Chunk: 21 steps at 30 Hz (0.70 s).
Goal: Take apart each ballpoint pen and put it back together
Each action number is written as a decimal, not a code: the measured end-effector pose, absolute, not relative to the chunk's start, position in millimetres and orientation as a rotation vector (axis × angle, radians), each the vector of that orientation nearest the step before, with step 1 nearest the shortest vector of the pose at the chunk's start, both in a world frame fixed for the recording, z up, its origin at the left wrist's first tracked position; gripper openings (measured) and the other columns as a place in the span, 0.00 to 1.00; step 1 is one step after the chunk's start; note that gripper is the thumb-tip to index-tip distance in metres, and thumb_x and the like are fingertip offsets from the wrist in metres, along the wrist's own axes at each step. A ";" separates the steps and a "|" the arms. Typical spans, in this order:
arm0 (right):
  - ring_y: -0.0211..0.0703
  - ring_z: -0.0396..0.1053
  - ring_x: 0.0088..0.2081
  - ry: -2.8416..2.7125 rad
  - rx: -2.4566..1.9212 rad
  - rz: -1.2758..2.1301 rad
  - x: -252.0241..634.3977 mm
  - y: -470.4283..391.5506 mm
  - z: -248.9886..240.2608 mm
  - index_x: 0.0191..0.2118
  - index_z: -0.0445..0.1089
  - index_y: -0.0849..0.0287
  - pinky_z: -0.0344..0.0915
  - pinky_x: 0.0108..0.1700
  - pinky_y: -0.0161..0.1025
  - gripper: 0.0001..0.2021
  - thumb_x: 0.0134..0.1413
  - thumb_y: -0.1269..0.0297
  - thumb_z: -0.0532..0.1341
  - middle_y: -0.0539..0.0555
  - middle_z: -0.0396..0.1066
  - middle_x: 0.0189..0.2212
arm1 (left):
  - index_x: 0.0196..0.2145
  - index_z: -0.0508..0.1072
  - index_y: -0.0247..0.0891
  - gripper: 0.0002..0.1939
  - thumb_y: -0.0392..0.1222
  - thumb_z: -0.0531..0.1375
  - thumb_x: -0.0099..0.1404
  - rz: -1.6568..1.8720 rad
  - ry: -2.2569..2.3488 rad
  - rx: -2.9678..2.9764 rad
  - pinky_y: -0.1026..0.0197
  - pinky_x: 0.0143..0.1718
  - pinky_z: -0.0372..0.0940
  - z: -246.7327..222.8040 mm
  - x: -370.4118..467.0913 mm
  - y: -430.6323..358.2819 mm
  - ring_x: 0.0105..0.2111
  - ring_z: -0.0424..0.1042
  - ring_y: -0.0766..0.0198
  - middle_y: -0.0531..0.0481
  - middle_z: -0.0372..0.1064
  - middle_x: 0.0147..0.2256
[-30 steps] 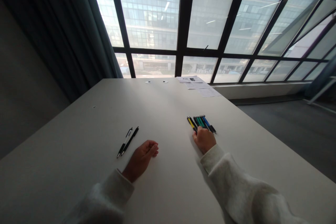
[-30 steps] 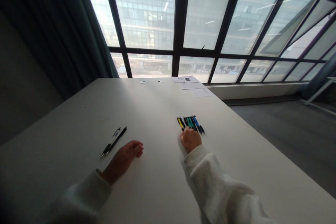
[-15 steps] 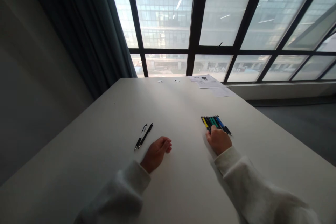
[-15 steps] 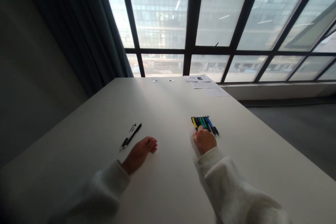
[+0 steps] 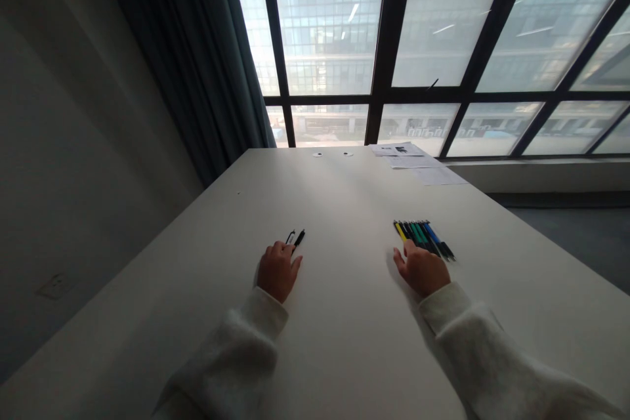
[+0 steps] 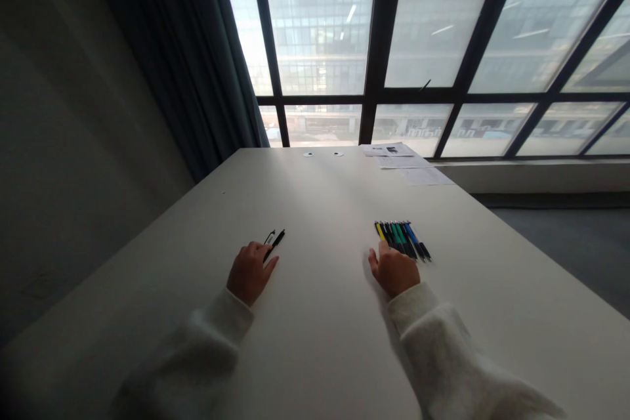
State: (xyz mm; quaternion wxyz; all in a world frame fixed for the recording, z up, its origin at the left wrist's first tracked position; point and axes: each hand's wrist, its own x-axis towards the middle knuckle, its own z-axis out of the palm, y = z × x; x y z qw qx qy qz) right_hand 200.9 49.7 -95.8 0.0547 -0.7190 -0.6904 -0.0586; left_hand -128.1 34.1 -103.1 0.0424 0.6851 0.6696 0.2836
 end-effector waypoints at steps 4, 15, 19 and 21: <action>0.51 0.77 0.31 -2.203 -2.046 -0.135 195.5 46.3 -99.9 0.36 0.71 0.60 0.54 0.29 0.36 0.17 0.66 0.54 0.51 0.59 0.77 0.28 | 0.43 0.77 0.36 0.12 0.41 0.57 0.66 0.682 2.203 2.181 0.51 0.44 0.61 -101.4 -134.1 31.1 0.42 0.67 0.49 0.39 0.71 0.41; 0.43 0.72 0.28 -2.391 -1.630 0.141 193.4 37.7 -98.7 0.29 0.71 0.59 0.54 0.30 0.35 0.16 0.64 0.59 0.52 0.56 0.76 0.27 | 0.41 0.78 0.35 0.14 0.31 0.54 0.65 0.619 2.197 2.342 0.49 0.40 0.61 -94.8 -128.1 27.4 0.42 0.69 0.45 0.36 0.75 0.39; 0.44 0.71 0.27 -2.333 -1.515 0.287 193.2 35.3 -99.2 0.29 0.70 0.59 0.58 0.31 0.36 0.15 0.63 0.58 0.54 0.55 0.74 0.24 | 0.38 0.78 0.35 0.11 0.30 0.55 0.64 0.742 2.056 2.383 0.47 0.42 0.64 -94.4 -121.6 26.6 0.41 0.71 0.46 0.36 0.74 0.36; 0.44 0.70 0.26 -2.258 -1.466 0.379 191.2 34.3 -98.3 0.33 0.71 0.60 0.60 0.32 0.37 0.14 0.62 0.56 0.55 0.53 0.72 0.22 | 0.40 0.77 0.36 0.10 0.32 0.56 0.65 0.820 1.907 2.417 0.47 0.43 0.67 -91.7 -113.0 24.1 0.40 0.72 0.49 0.39 0.75 0.37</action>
